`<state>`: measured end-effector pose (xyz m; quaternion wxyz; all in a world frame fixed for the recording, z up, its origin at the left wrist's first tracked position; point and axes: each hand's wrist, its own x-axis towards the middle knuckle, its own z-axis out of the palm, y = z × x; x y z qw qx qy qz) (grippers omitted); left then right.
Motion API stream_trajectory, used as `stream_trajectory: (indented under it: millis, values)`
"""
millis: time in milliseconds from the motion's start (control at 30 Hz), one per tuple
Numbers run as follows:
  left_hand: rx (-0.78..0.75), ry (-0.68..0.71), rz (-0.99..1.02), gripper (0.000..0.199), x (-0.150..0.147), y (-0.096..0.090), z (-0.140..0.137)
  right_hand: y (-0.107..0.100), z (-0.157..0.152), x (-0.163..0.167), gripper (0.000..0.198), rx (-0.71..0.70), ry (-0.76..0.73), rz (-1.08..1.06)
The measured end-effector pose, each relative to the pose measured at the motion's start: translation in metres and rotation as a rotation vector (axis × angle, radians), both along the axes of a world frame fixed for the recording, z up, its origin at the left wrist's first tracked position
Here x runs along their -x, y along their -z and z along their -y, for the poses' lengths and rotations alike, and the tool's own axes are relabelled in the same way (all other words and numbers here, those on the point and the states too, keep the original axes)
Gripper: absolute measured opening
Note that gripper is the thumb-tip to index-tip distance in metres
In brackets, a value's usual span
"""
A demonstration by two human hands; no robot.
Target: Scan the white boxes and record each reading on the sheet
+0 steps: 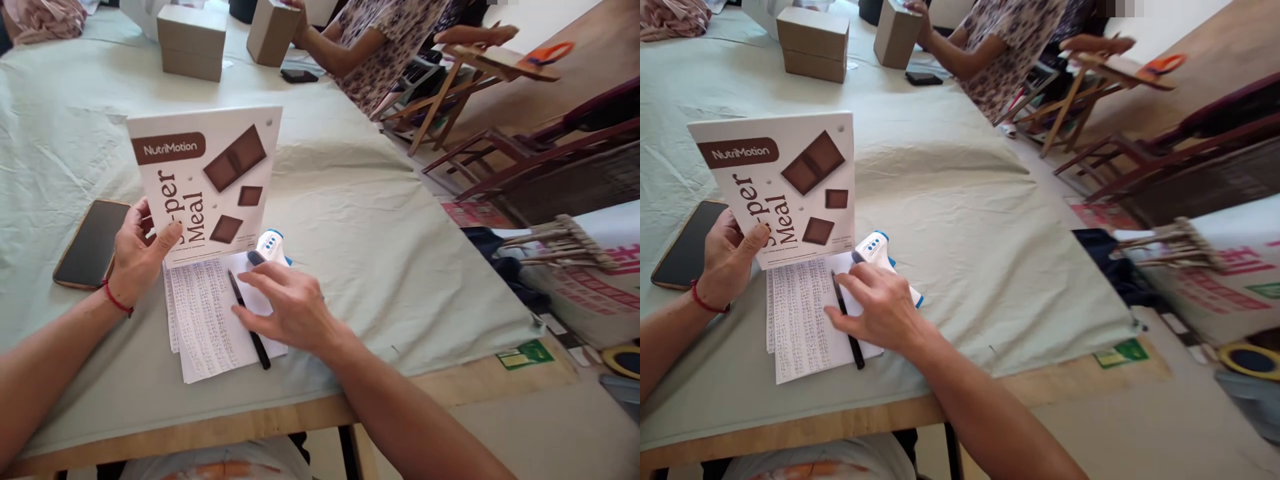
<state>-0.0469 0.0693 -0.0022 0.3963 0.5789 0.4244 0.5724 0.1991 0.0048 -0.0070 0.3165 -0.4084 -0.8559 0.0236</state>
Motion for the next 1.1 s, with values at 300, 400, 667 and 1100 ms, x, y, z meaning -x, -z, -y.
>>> stream_trajectory:
  millis: [300, 400, 667, 1100]
  values:
    - [0.032, 0.018, -0.014, 0.057, 0.003, 0.007, -0.006, 0.000, -0.015, -0.033, 0.029, 0.335, 0.531, 0.331]
    - [-0.013, 0.058, -0.083, 0.057, 0.001, 0.004, -0.003, -0.001, -0.019, -0.034, 0.015, 0.409, 0.511, 0.259]
    - [-0.144, 0.041, -0.250, 0.053, -0.001, 0.005, -0.006, -0.013, -0.013, -0.007, 0.022, 0.591, 0.201, -0.855]
    - [-0.158, -0.103, -0.395, 0.049, 0.002, 0.002, -0.001, 0.003, -0.001, 0.029, 0.032, 0.953, -0.146, -0.973]
